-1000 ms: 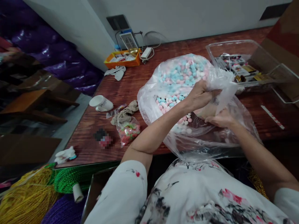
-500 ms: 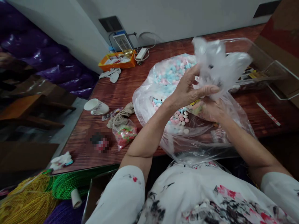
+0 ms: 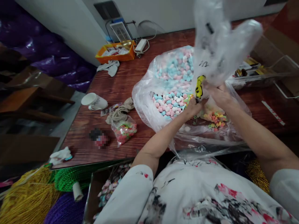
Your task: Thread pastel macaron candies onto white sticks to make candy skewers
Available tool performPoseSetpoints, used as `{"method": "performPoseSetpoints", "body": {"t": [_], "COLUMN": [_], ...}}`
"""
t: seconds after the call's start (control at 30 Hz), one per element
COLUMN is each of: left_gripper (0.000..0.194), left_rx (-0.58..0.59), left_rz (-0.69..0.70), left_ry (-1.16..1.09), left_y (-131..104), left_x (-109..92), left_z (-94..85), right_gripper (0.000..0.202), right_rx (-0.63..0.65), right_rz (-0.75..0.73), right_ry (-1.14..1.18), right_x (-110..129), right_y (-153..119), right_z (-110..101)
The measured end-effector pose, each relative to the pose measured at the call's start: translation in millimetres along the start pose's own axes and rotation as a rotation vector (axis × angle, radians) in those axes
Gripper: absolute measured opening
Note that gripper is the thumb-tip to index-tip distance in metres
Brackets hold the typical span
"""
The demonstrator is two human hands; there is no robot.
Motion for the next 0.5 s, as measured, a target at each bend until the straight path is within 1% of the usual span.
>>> {"method": "performPoseSetpoints", "body": {"t": [0.03, 0.07, 0.13, 0.2, 0.23, 0.3, 0.37, 0.43, 0.5], "left_gripper": [0.023, 0.025, 0.029, 0.036, 0.039, 0.044, 0.047, 0.046, 0.041], "left_rx": [-0.005, -0.002, 0.006, 0.009, 0.015, 0.027, 0.04, 0.044, 0.03], "left_rz": [-0.008, -0.014, -0.032, -0.065, -0.081, -0.093, -0.092, -0.108, -0.142], "left_ry": [-0.029, -0.069, -0.149, -0.232, -0.276, -0.381, -0.493, -0.598, -0.687], "left_y": [-1, -2, -5, -5, -3, 3, 11, 16, 18], "left_x": [-3, -6, -11, -15, -17, -22, -31, -41, -51], "left_z": [-2.0, -4.3, -7.7, -7.4, -5.9, -2.6, -0.7, -1.0, -2.0], "right_gripper": [0.058, 0.058, 0.065, 0.063, 0.06, 0.053, 0.049, 0.048, 0.047], "right_rx": [0.004, 0.04, 0.025, 0.078, 0.107, 0.163, 0.205, 0.238, 0.243], "right_rz": [-0.006, -0.011, -0.012, 0.064, 0.101, 0.15, 0.158, 0.118, 0.059], "right_ry": [-0.004, -0.032, -0.135, -0.177, -0.198, -0.235, -0.314, -0.42, -0.492], "right_x": [4, 7, 7, -2, -8, -22, -35, -45, -50], "right_y": [-9, -20, -47, -77, -92, -116, -131, -134, -130], "right_z": [-14, -30, -61, -83, -89, -92, -86, -77, -67]}}
Point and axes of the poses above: each hand's wrist, its own y-axis towards the middle knuckle, its own z-axis out of the palm, x = y × z, the point moved 1 cm from there along y, towards the middle knuckle, and after that the axes turned 12 degrees about -z, right-handed, at the moved point
